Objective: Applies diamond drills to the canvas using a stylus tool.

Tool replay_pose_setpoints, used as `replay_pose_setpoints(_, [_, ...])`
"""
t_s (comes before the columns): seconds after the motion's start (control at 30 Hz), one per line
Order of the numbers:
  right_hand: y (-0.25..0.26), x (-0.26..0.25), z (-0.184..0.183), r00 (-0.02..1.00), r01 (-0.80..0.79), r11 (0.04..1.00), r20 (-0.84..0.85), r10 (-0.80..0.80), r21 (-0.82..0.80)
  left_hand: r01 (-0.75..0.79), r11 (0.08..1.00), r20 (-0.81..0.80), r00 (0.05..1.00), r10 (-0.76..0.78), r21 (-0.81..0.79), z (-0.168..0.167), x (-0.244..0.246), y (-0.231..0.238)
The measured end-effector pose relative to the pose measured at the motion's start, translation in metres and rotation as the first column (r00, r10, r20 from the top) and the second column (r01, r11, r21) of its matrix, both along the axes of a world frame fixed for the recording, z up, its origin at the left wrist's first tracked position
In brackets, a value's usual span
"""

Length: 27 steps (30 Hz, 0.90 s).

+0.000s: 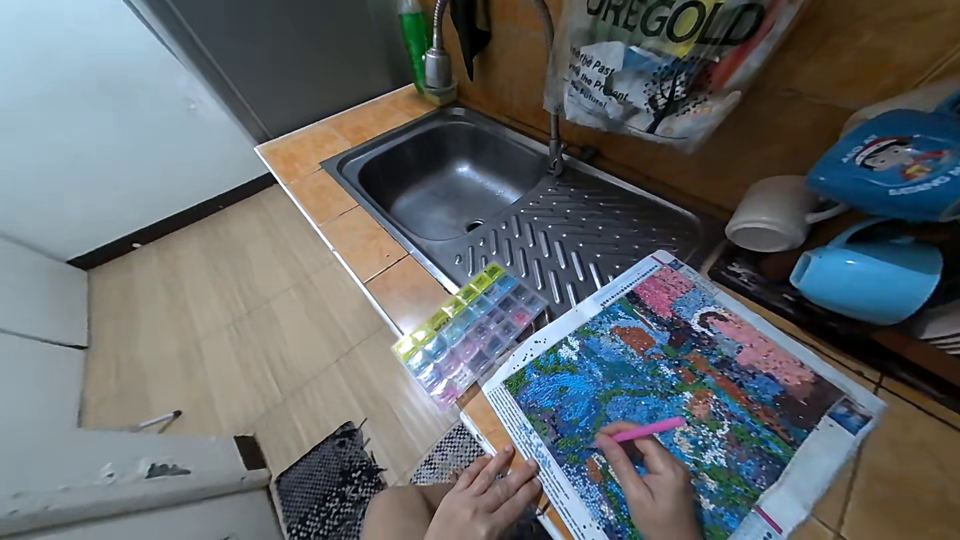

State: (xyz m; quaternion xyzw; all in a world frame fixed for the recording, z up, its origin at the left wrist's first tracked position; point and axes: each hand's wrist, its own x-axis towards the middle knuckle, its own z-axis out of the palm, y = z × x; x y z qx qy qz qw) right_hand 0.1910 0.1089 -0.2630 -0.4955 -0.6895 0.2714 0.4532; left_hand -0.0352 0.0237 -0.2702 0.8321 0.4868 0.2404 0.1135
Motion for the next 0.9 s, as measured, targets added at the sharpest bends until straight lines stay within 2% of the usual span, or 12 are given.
replay_pose_setpoints(0.13, [0.001, 0.0, 0.008, 0.986, 0.013, 0.987, -0.164, -0.039, -0.162, -0.003, 1.0, -0.002, 1.0, 0.003, -0.004, 0.0, 0.0, 0.0])
replay_pose_setpoints(0.2, [0.002, 0.0, 0.008, 0.981, 0.014, 0.983, -0.185, -0.048, -0.181, -0.006, 1.0, -0.009, 1.0, 0.006, -0.006, 0.0, 0.0, -0.001])
replay_pose_setpoints(0.57, [0.0, 0.0, 0.005, 0.996, 0.019, 0.99, -0.083, -0.031, -0.141, -0.005, 1.0, 0.028, 1.0, 0.005, 0.021, -0.006, 0.0, -0.001])
replay_pose_setpoints(0.9, [0.001, -0.001, -0.001, 0.998, 0.012, 0.998, -0.062, -0.015, -0.054, -0.007, 1.0, 0.031, 1.0, 0.006, 0.023, -0.006, 0.0, -0.001])
